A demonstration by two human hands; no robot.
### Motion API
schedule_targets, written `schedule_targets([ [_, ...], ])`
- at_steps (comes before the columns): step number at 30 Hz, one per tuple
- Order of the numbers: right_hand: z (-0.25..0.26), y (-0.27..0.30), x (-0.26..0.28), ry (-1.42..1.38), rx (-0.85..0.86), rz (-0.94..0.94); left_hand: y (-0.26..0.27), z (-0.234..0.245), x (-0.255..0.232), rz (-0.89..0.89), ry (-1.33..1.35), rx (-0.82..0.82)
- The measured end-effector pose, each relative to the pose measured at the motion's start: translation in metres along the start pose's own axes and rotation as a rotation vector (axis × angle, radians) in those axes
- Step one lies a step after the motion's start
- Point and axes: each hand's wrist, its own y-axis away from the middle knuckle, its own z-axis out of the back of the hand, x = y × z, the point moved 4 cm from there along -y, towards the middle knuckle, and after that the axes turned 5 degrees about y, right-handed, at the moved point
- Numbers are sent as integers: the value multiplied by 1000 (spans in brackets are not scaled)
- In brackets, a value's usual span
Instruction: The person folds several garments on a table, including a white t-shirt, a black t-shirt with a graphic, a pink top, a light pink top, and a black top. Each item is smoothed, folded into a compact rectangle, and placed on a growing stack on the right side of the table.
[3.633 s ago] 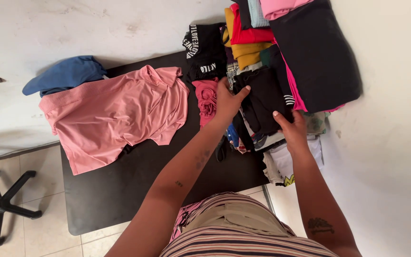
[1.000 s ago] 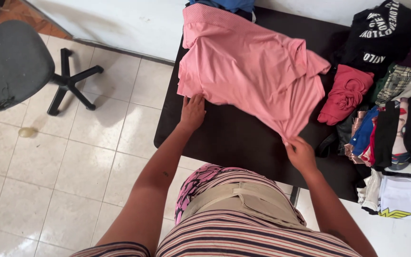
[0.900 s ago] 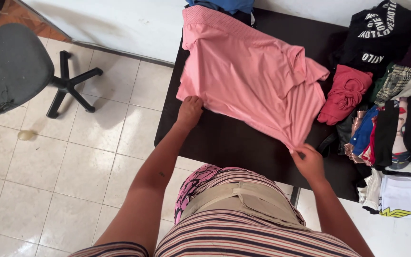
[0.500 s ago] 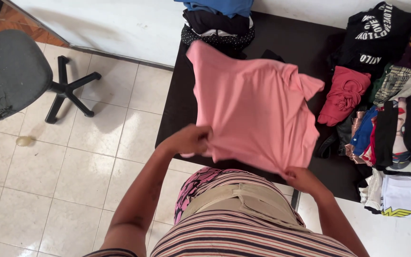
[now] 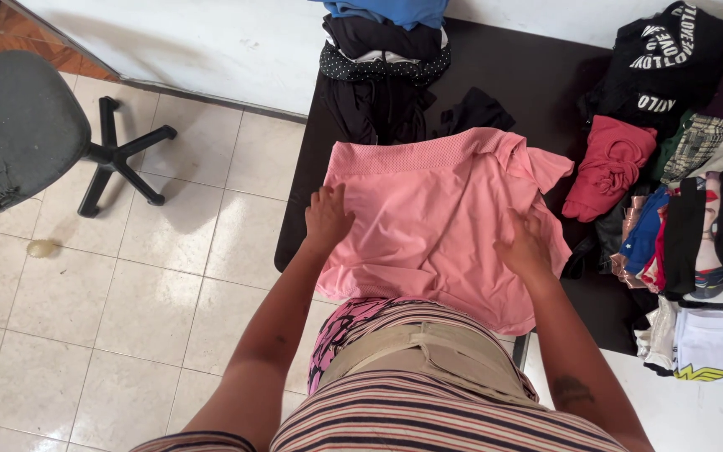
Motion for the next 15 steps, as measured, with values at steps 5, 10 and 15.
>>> schedule_targets([
  [5, -17, -4, -15, 28, 6, -19, -6, 14, -4, 28, 30, 67],
  [10, -47, 9, -71, 88, 26, -158, 0, -15, 6, 37, -94, 458],
  [15, -35, 19, -68, 113, -4, -208, -33, 15, -18, -11, -105, 456],
])
